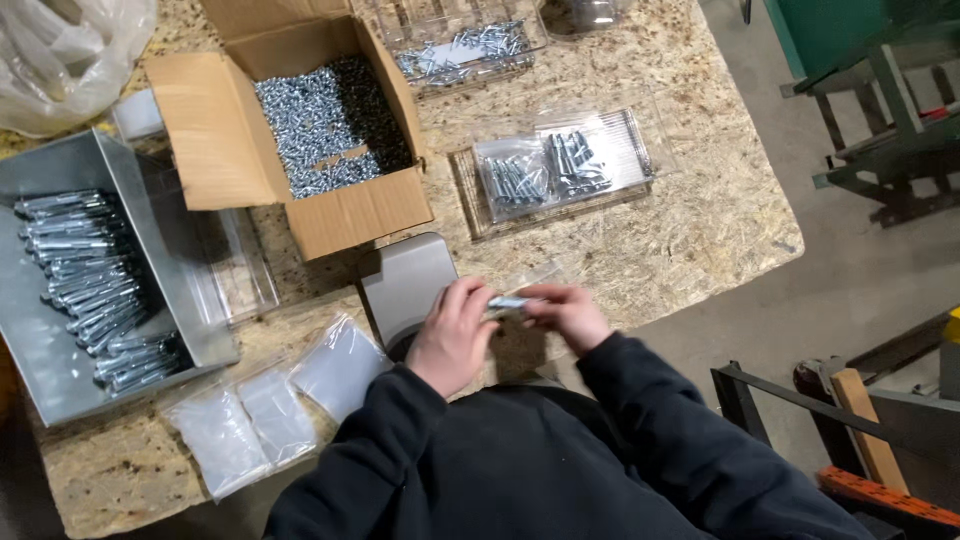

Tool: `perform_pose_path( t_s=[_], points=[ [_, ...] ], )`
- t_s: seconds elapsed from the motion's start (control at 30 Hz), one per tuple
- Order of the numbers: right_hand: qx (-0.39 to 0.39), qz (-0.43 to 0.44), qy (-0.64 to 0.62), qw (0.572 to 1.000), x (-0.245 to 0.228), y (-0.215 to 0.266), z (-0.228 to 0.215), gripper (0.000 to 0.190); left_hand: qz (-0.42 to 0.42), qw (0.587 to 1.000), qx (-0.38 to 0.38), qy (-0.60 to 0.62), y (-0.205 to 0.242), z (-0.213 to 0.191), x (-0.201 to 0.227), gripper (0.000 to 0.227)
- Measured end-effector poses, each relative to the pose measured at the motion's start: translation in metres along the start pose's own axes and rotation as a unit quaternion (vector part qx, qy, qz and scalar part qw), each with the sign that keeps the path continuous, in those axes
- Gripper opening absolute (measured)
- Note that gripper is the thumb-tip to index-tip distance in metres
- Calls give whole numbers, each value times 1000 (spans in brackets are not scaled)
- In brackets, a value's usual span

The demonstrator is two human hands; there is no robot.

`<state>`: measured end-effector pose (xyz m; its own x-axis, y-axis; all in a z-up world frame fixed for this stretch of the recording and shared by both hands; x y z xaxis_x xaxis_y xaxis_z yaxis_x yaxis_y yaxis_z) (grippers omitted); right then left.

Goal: The person repeatedly picks metal fasteners from a metal bin, places them into small plastic bags, seals the bags, and sets them on a digital scale. The person then moves the sealed bags to a clear plastic tray. This cycle repeats throughout the clip.

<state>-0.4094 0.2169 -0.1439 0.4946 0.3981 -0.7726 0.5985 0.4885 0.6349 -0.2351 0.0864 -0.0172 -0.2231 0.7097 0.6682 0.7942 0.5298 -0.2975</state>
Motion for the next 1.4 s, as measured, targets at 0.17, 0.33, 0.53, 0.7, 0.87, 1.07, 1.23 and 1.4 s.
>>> perform_pose_path(
  t_s=[0.17, 0.33, 0.53, 0.7, 0.87, 1.07, 1.23, 1.4],
  points=[
    [128, -77, 117, 982, -29, -63, -100, 34, 49, 998, -7, -33, 9, 31, -15, 40],
    [150, -184, 189, 953, -53, -109, -137, 32, 14, 999, -25, -41, 28, 15, -34, 37],
    [137, -344, 433, 822, -58, -136, -153, 29, -148, 988, 26, -34, 60, -37, -67, 56],
    [114, -348, 384, 848, -56, -146, -165, 37, -233, 952, 171, -101, 99, -114, -119, 57],
    [148, -360, 435, 812, -79, -92, -123, 40, -288, 875, 319, -221, 127, -229, -174, 58],
    [180, -415, 383, 806, -84, -40, -78, 35, -333, 845, 147, -392, 134, -302, -300, 35],
    [107, -462, 358, 804, -90, -1, -29, 47, -264, 837, 165, -451, 114, -322, -338, 56],
    [69, -452, 347, 819, -90, 25, 13, 32, -104, 751, 127, -640, 106, -308, -396, 21]
  ],
)
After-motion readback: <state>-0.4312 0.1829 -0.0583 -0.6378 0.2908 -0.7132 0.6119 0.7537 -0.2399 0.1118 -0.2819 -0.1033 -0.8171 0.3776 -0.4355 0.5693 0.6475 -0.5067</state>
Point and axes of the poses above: each hand's wrist, its own y-axis away from the middle knuckle, its own z-axis out of the palm, x = y × z, the point moved 4 cm from there along -y, towards the middle knuckle, and after that the axes turned 13 degrees about x, right-handed, at the moved point
